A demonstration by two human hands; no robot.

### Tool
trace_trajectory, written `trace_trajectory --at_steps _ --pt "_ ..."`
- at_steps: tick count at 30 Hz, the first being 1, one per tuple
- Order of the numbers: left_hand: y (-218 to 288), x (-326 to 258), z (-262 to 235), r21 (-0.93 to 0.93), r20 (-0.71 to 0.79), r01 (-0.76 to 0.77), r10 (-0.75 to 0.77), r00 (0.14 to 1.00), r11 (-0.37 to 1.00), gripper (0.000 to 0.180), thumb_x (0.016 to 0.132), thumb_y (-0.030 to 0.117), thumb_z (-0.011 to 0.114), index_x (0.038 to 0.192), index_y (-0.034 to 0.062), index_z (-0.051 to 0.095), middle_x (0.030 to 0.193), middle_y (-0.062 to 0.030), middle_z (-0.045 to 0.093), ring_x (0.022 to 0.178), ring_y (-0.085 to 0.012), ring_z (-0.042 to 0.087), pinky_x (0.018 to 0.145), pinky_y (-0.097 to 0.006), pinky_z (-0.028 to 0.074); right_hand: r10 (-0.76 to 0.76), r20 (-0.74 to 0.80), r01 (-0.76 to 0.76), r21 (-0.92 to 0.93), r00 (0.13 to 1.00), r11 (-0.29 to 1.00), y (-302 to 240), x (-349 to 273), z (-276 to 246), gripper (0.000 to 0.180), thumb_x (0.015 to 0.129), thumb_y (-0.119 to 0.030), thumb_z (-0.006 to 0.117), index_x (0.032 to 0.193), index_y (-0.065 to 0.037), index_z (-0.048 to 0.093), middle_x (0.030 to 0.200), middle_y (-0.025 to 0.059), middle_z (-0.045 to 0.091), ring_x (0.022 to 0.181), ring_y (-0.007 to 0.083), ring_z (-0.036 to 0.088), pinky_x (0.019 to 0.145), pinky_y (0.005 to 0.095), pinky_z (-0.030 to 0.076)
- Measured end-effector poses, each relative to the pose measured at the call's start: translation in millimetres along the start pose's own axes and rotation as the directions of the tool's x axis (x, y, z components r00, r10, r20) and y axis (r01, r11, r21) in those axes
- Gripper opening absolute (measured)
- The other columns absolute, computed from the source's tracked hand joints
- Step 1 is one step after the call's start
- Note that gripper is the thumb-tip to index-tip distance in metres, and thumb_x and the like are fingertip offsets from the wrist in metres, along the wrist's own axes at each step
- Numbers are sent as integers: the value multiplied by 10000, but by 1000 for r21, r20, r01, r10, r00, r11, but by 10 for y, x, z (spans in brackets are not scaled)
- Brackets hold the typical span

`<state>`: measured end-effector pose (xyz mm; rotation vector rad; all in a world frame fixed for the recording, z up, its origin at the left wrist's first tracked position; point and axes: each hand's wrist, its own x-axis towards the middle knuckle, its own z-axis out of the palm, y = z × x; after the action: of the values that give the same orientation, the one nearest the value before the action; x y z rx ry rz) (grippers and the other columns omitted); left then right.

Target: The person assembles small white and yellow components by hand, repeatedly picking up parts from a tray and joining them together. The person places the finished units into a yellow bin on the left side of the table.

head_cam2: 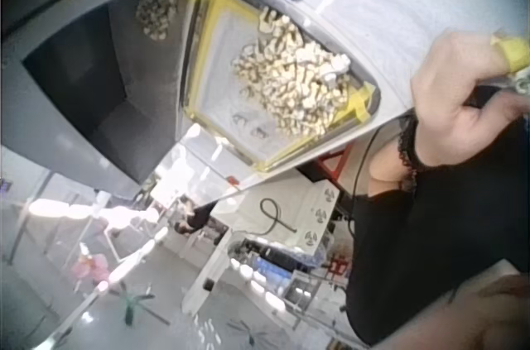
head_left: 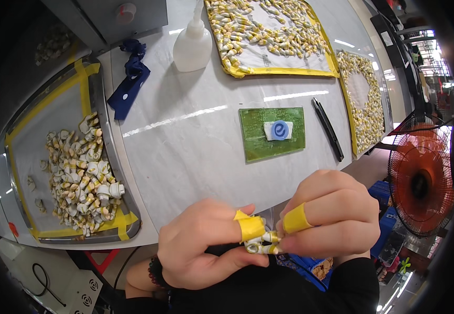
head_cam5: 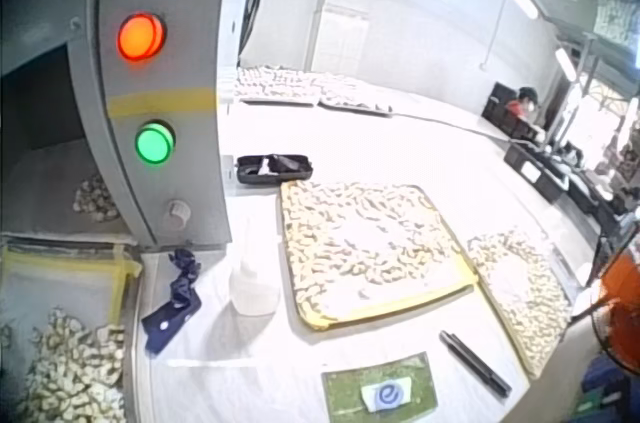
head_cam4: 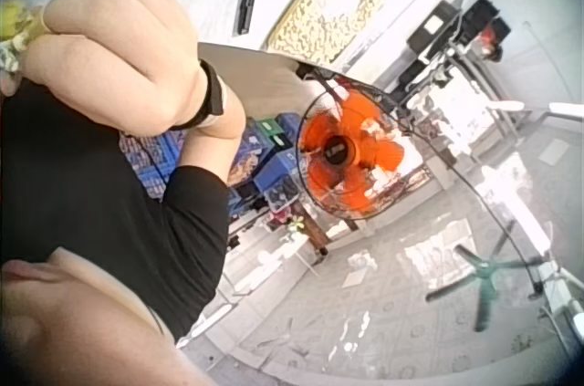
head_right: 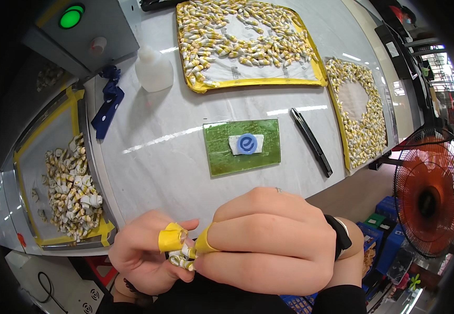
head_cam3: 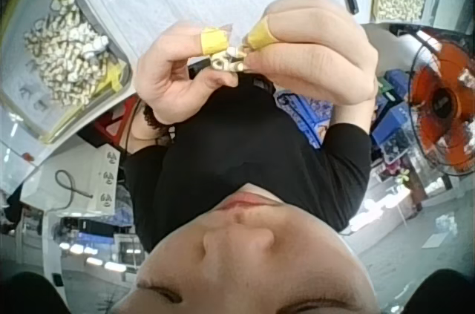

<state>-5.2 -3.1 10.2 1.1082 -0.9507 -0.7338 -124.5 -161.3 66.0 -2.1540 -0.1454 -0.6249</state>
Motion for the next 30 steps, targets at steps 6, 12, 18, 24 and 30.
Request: trace_trajectory --at_steps 6,12,18,24,30 --pt "59 -9 13 117 -9 -88 90 996 989 318 654 146 818 854 23 604 786 -74 584 661 -213 603 716 -364 569 -66 26 64 80 997 995 12 -3 -24 165 668 -46 675 812 30 658 861 125 605 724 237 582 585 279 470" --pt "129 18 17 169 30 -96 92 995 981 315 646 140 820 844 30 603 806 -77 583 690 -213 601 735 -377 573 -20 29 16 135 999 991 -23 -4 -63 151 673 -39 676 809 24 665 847 124 609 717 239 588 593 295 484" --pt "136 59 -3 190 120 -141 120 985 971 334 638 125 820 878 30 607 839 -88 583 715 -222 602 766 -383 569 93 -59 -86 115 994 990 -13 -55 -78 143 675 -2 679 818 12 678 804 104 633 681 237 628 604 299 527" --pt "107 6 -2 292 109 -117 88 990 949 340 632 281 824 843 82 648 840 -35 671 737 -193 630 751 -368 563 51 -13 -51 41 999 998 -1 -75 -38 135 690 20 674 824 8 680 798 102 645 682 233 640 586 299 527" --pt "485 -30 -457 624 197 -159 44 980 765 347 668 322 796 802 38 649 762 -52 656 707 -214 631 715 -349 552 48 -179 -65 -89 983 994 -19 -193 -34 102 693 -27 684 792 -10 666 740 98 647 660 219 630 569 286 503"
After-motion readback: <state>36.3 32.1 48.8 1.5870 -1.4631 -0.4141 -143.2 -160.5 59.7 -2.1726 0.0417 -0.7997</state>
